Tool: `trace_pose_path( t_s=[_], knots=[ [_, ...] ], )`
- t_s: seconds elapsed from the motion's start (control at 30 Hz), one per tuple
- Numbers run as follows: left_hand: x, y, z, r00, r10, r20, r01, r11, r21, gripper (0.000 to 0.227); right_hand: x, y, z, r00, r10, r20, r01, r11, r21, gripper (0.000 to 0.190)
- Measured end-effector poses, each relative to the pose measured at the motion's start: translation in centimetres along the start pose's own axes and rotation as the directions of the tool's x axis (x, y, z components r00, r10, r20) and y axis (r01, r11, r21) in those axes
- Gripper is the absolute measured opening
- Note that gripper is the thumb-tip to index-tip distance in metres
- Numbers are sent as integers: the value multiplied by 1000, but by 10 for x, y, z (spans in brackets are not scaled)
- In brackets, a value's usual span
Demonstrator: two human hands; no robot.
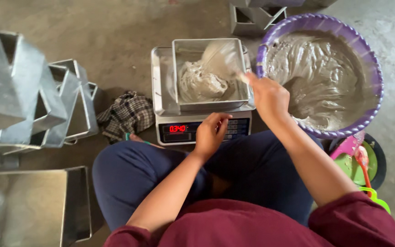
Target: The person scoops a gray batter from a large purple bowl into a rectangular metal tray placed on a digital scale, then spreads it evenly with a spatula. They repeat this process for multiple trays, checking the weight on the scale each time.
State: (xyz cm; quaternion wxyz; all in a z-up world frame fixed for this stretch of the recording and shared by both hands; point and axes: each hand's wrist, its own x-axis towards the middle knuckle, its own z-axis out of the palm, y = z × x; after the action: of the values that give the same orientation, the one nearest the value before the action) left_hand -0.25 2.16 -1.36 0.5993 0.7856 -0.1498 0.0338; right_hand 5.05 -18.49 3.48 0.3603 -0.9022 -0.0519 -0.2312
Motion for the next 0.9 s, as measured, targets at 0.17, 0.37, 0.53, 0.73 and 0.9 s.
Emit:
trace_pose_path(
  t_s=[0.17, 0.37, 0.53, 0.73, 0.9],
  knots=[
    [-1, -3, -4, 996, 59, -60, -60, 998, -9, 12, -8, 5, 52, 980, 196, -30, -194, 978, 71, 24],
    [-3, -3, -3, 993, 74, -88, -71, 997, 36, 10, 28, -27, 79, 546, 361, 756, -670, -354, 653, 28],
    [-5, -2, -5, 996, 48, -72, -49, 999, -9, 11, 54, -38, 12, 667, 466, 581, -437, -387, 812, 37],
    [-6, 1, 2, 997, 64, -33, -65, 997, -37, 12, 28, 63, -112, 848, 393, -356, -335, 917, 215, 29],
    [-6, 4, 5, 997, 76, 3, -75, 997, -25, 11, -37, 179, -142, 602, 670, 435, 135, 451, -882, 23]
  ],
)
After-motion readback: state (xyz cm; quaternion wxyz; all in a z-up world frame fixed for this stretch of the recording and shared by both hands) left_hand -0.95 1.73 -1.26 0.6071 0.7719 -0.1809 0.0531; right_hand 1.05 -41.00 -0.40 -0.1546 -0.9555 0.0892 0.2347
